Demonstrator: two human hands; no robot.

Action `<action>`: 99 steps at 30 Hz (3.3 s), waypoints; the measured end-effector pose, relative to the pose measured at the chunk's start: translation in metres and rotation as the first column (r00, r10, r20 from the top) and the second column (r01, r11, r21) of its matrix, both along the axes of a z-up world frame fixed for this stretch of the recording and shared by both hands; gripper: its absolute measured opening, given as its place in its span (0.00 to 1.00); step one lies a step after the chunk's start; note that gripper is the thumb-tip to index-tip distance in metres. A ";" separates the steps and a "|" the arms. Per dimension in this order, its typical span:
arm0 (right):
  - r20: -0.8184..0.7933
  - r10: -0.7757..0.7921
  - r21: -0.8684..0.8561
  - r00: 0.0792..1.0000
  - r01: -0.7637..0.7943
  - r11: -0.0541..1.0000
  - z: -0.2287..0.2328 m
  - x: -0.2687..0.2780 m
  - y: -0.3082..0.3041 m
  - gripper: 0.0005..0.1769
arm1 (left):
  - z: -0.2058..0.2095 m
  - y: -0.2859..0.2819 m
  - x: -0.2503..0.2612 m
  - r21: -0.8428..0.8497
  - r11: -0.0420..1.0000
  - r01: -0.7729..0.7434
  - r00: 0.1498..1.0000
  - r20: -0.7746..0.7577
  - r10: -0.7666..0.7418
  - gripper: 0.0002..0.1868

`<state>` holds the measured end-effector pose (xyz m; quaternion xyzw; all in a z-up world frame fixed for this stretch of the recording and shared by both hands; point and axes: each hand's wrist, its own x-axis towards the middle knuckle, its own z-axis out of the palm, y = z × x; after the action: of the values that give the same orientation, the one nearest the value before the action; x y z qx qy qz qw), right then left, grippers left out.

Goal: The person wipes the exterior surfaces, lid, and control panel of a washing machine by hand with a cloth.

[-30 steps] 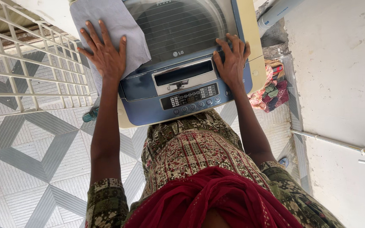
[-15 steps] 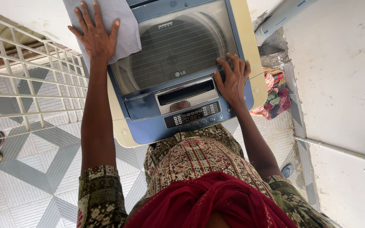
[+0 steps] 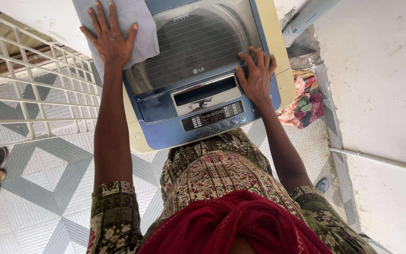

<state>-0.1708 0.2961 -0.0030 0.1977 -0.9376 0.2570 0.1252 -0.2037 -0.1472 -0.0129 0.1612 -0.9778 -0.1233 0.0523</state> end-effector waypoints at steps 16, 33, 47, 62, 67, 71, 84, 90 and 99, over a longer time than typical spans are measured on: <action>-0.018 0.035 0.010 0.999 -0.035 0.999 -0.019 0.000 0.011 0.21 | -0.011 0.105 0.176 0.039 0.951 -0.308 0.950 -0.040 0.309 0.40; 0.098 0.291 -0.369 0.952 -0.236 0.899 -0.026 0.011 0.049 0.22 | -0.017 0.255 0.206 0.011 0.966 -0.257 0.965 -0.057 0.257 0.43; 0.181 0.538 -0.234 0.824 -0.495 0.837 0.000 0.039 0.063 0.27 | -0.024 0.394 0.127 -0.075 0.991 0.109 0.993 0.056 -0.105 0.42; 0.150 0.268 0.169 0.952 -0.292 0.941 -0.030 0.020 0.127 0.35 | -0.011 0.261 0.162 0.365 0.886 -0.286 0.799 -0.420 0.431 0.26; 0.146 0.216 0.106 0.965 -0.232 0.967 -0.016 0.027 0.116 0.36 | -0.016 0.208 0.196 0.304 0.854 -0.421 0.785 -0.350 0.511 0.26; 0.177 0.265 0.172 0.948 -0.295 0.940 -0.020 0.016 0.091 0.39 | -0.029 0.189 0.202 0.277 0.806 -0.523 0.773 -0.244 0.585 0.25; 0.149 0.059 0.293 0.987 -0.101 0.951 -0.029 -0.105 0.032 0.41 | 0.012 0.136 0.198 0.258 0.832 -0.492 0.809 -0.217 0.546 0.14; 0.143 0.069 0.310 0.987 -0.111 0.944 -0.028 -0.169 0.006 0.39 | -0.003 0.123 0.179 0.099 0.942 -0.321 0.871 -0.360 0.334 0.18; 0.155 0.030 0.372 0.988 -0.086 0.924 -0.026 -0.236 -0.067 0.42 | -0.005 0.120 0.177 0.158 0.915 -0.372 0.882 -0.246 0.402 0.21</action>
<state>-0.4065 0.2291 -0.0292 0.2266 -0.9699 0.0894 0.0082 -0.0267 -0.0276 -0.0177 0.3372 -0.9012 -0.1830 0.2018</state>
